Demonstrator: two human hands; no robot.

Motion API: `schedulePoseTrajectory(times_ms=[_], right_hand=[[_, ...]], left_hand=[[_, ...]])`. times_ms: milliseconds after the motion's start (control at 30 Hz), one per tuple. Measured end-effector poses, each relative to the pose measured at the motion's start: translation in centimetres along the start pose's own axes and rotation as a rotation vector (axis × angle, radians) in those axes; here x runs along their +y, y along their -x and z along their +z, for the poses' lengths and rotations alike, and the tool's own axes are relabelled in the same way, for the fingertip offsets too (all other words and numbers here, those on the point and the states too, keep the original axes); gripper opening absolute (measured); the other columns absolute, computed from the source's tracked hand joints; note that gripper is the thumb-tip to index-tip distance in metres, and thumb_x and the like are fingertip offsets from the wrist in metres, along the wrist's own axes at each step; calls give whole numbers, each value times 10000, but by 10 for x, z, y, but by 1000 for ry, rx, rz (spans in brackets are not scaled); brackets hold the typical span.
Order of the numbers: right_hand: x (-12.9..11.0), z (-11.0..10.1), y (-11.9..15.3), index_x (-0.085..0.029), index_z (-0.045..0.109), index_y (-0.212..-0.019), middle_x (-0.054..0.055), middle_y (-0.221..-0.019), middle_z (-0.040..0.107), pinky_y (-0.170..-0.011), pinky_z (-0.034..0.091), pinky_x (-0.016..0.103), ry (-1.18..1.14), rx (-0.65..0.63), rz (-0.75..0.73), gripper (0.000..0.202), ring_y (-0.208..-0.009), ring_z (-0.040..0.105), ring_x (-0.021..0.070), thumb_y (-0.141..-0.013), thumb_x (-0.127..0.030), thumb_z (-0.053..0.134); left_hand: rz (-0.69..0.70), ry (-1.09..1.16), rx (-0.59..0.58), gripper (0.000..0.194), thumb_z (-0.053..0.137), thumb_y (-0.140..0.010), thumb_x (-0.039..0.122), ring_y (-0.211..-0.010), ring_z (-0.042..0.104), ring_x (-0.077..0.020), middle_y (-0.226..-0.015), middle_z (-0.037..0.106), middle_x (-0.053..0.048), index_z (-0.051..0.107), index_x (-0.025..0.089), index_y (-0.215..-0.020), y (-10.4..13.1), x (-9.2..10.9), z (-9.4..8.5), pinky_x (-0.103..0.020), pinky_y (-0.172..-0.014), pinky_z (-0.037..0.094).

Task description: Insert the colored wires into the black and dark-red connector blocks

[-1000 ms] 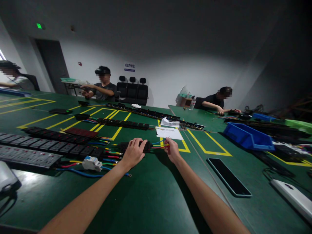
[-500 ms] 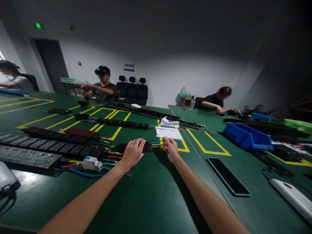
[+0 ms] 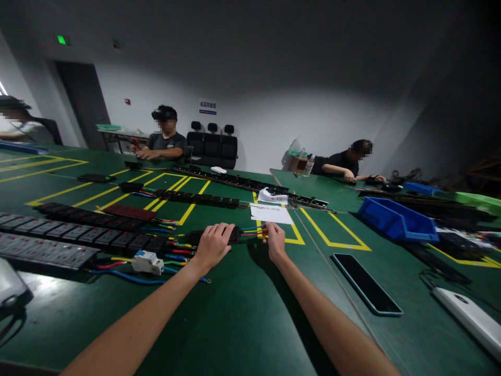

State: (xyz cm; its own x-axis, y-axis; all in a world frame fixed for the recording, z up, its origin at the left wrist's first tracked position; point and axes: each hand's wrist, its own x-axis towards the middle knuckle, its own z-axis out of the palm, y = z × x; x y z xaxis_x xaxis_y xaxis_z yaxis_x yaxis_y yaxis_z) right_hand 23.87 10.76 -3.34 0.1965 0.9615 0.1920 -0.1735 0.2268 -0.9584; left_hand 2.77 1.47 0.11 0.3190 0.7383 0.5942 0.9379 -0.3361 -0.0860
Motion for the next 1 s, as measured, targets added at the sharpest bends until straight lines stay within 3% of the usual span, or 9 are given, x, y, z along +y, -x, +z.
schedulePoseTrajectory(times_ms=[367,733,1000], right_hand=[[3,-2,-7,-185,656,-618,24,-600,608,-365,337,205,-49,4,105,340,-487,486,108,-651,-507,761],[3,1,-2,-191,643,-719,15,-644,619,-360,352,216,-55,4,68,376,-518,530,129,-762,-564,637],[8,0,-7,-181,581,-638,-10,-546,579,-347,319,204,-52,73,101,319,-457,481,107,-735,-481,634]], left_hand=[[7,-6,-17,651,788,-772,191,-1084,608,-285,-1187,636,-108,486,178,-1349,0,1,0,-407,-924,460],[-23,15,-3,655,771,-784,174,-1112,605,-288,-1217,630,-116,475,167,-1369,0,-2,-2,-421,-946,465],[-18,19,-23,682,804,-760,194,-1110,599,-290,-1207,630,-105,479,168,-1359,0,-1,-2,-416,-951,455]])
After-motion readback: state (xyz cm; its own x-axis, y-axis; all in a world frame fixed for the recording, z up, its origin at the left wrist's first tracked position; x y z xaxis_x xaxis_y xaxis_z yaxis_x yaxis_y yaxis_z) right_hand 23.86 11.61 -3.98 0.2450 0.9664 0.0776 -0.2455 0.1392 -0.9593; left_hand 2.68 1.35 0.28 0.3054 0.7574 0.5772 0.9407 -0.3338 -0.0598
